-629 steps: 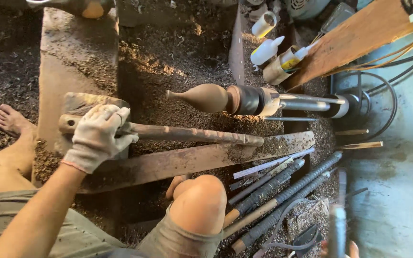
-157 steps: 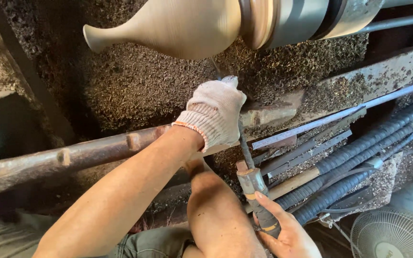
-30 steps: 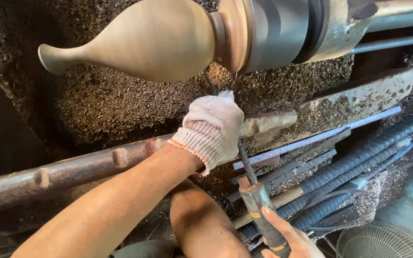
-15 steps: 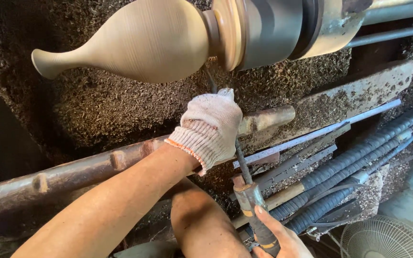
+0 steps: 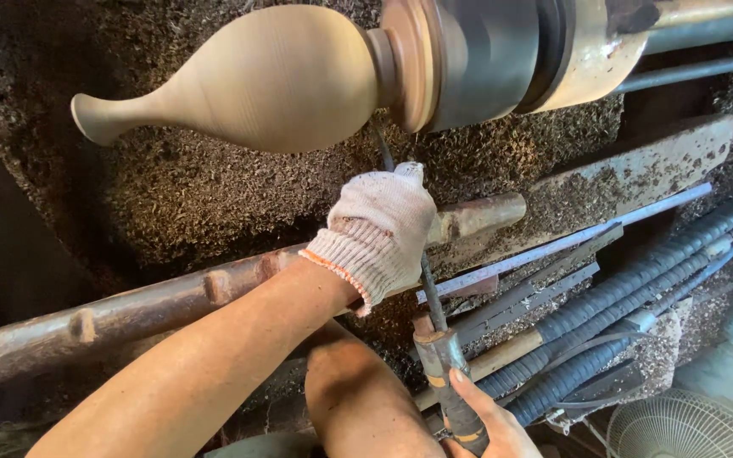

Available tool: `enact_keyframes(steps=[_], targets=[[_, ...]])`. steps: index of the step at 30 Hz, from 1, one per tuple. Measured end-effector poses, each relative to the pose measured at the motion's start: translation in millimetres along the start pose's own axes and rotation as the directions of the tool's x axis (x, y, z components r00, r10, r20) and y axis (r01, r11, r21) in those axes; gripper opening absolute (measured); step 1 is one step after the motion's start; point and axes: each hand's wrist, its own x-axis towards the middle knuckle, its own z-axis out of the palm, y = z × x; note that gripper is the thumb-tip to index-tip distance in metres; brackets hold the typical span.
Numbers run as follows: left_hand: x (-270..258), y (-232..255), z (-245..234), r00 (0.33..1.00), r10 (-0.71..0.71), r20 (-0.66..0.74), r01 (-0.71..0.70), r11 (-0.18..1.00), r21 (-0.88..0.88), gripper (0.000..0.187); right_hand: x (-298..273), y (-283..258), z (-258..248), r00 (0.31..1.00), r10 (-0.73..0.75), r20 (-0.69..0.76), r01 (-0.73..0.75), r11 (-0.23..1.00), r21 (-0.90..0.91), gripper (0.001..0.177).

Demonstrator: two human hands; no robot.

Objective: The person sits at a wood lathe shaping a spinning wooden vessel. They hold a chisel-like turning tool with both hands, bracing it on a wooden rest and cutting the rotating wood, occasionally repositioning the tool and steadying the workpiece by hand.

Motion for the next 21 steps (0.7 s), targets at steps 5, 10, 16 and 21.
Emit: enact_keyframes(steps=[5, 10, 16, 21], targets=[[5, -2, 6, 1.000, 0.016, -0.024, -0.016, 1.000, -0.001, 0.042, 2, 0, -19, 0.994, -0.028, 0.106, 0.017, 0.995, 0.102, 0.096], [0, -2, 3, 1.000, 0.002, -0.016, -0.003, 0.999, -0.036, 0.034, 7, 2, -49, 0.969, -0.011, 0.245, 0.004, 1.000, 0.028, 0.098], [0, -2, 2, 1.000, 0.006, -0.010, -0.006, 0.999, -0.032, 0.022, 12, 11, -81, 0.956, -0.042, 0.290, 0.056, 0.998, -0.038, 0.094], [-4, -1, -3, 0.999, -0.023, 0.043, 0.025, 0.998, -0.063, 0.021, 23, 37, -109, 0.901, -0.004, 0.433, -0.007, 1.000, 0.023, 0.087]])
